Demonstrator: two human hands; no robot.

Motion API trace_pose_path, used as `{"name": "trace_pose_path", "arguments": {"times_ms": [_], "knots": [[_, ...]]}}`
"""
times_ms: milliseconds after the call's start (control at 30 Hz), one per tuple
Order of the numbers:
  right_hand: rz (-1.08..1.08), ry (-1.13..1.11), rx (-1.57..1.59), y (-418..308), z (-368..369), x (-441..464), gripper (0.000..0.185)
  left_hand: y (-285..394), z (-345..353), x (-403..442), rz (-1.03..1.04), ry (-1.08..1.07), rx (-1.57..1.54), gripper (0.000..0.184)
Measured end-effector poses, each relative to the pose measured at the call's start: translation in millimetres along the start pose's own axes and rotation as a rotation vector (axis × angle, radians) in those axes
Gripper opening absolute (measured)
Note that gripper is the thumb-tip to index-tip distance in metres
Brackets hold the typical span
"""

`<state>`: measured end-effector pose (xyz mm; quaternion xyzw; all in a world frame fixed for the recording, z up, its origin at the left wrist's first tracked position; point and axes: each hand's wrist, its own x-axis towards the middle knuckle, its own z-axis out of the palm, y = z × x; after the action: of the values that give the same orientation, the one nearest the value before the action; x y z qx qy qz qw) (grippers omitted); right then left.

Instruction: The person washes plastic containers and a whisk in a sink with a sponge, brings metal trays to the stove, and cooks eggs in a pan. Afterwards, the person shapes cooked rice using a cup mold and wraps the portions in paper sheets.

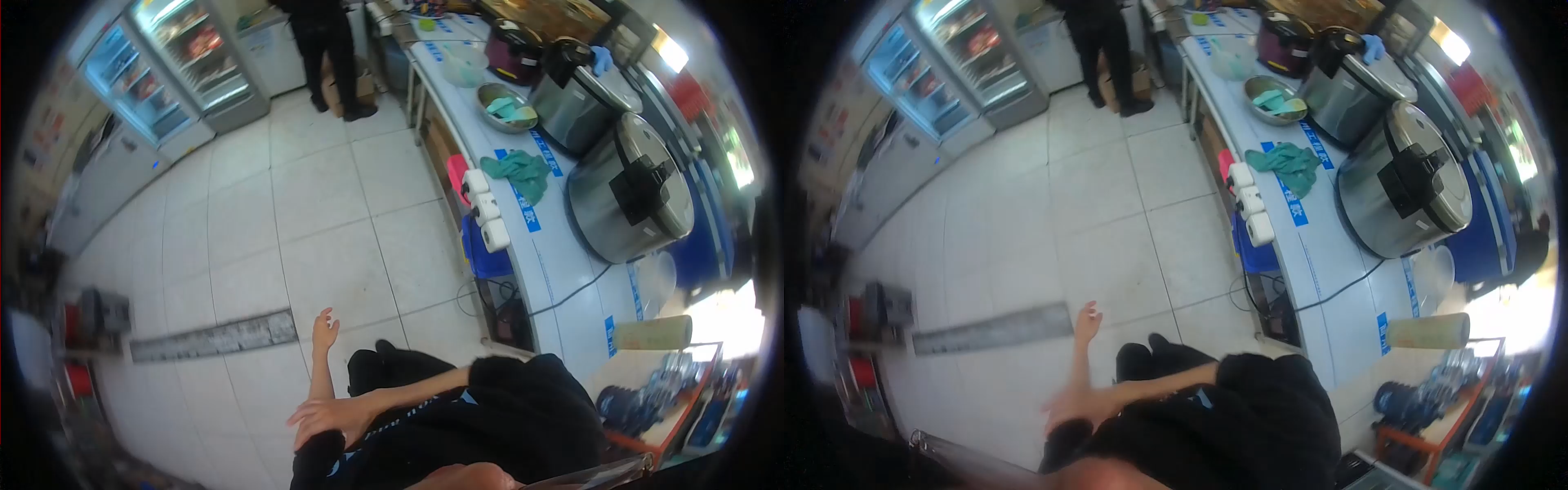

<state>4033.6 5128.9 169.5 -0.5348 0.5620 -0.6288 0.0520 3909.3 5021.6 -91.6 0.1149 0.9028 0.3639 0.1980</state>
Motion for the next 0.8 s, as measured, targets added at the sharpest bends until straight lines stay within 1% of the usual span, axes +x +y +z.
{"name": "trace_pose_path", "arguments": {"times_ms": [33, 67, 100, 133, 167, 200, 233, 267, 300, 333, 367, 400, 433, 500, 533, 600, 667, 700, 767, 800], "knots": [[0.095, 0.161, 0.159, 7, -28, 0, 0.063, 7, -11, 31, 0.035, -0.022, 0.016, 0.042], [0.265, 0.364, 0.358, 31, -58, -16, 0.064, 12, -20, 61, 0.028, 0.027, -0.208, 0.043], [0.42, 0.569, 0.56, 74, -92, -50, 0.064, 18, -28, 93, 0.021, 0.07, -0.432, 0.044], [0.435, 0.902, 0.876, 137, -116, -112, 0.057, 41, -45, 112, 0.076, 0.1, -0.281, 0.044], [0.3, 1.229, 1.024, 157, -147, -171, 0.049, 69, -56, 127, 0.146, 0.14, -0.131, 0.044], [0.359, 1.591, 0.873, 191, -163, -238, 0.046, 68, -44, 147, 0.301, 0.262, 0.038, 0.043], [0.344, 2.085, 0.762, 226, -164, -305, 0.043, 91, -47, 157, 0.294, 0.166, 0.157, 0.043], [0.194, 2.348, 0.72, 270, -157, -384, 0.042, 134, -53, 159, 0.286, -0.017, 0.084, 0.043], [0.207, 2.657, 0.717, 287, -165, -429, 0.043, 151, -46, 163, 0.502, -0.08, 0.093, 0.041], [0.013, 2.737, 0.569, 355, -142, -515, 0.047, 186, -44, 162, 0.706, -0.214, 0.091, 0.039], [0.261, 2.875, 0.565, 360, -144, -540, 0.048, 206, -40, 160, 0.751, -0.41, 0.032, 0.038], [0.207, 3.018, 0.619, 352, -162, -529, 0.049, 215, -34, 161, 0.749, -0.564, 0.07, 0.041], [0.149, 3.162, 0.66, 329, -177, -524, 0.049, 216, -20, 166, 0.746, -0.718, 0.1, 0.043], [-0.027, 3.241, 0.776, 309, -203, -531, 0.047, 189, 11, 183, 0.39, -1.103, 0.018, 0.048], [-0.123, 3.263, 0.822, 309, -211, -541, 0.047, 190, 35, 205, 0.211, -1.337, 0.12, 0.048], [-0.345, 3.279, 0.797, 313, -229, -561, 0.047, 197, 61, 242, 0.008, -1.569, 0.251, 0.048], [-0.569, 3.28, 0.761, 323, -230, -572, 0.047, 250, 51, 251, 0.124, -1.294, 0.016, 0.044], [-0.651, 3.275, 0.738, 323, -231, -573, 0.047, 242, 58, 263, 0.272, -1.171, 0.071, 0.04], [-0.801, 3.259, 0.682, 321, -232, -577, 0.048, 268, 67, 290, 0.281, -1.102, 0.137, 0.037], [-0.869, 3.246, 0.664, 322, -231, -579, 0.048, 277, 72, 302, 0.275, -1.122, 0.147, 0.037]]}}
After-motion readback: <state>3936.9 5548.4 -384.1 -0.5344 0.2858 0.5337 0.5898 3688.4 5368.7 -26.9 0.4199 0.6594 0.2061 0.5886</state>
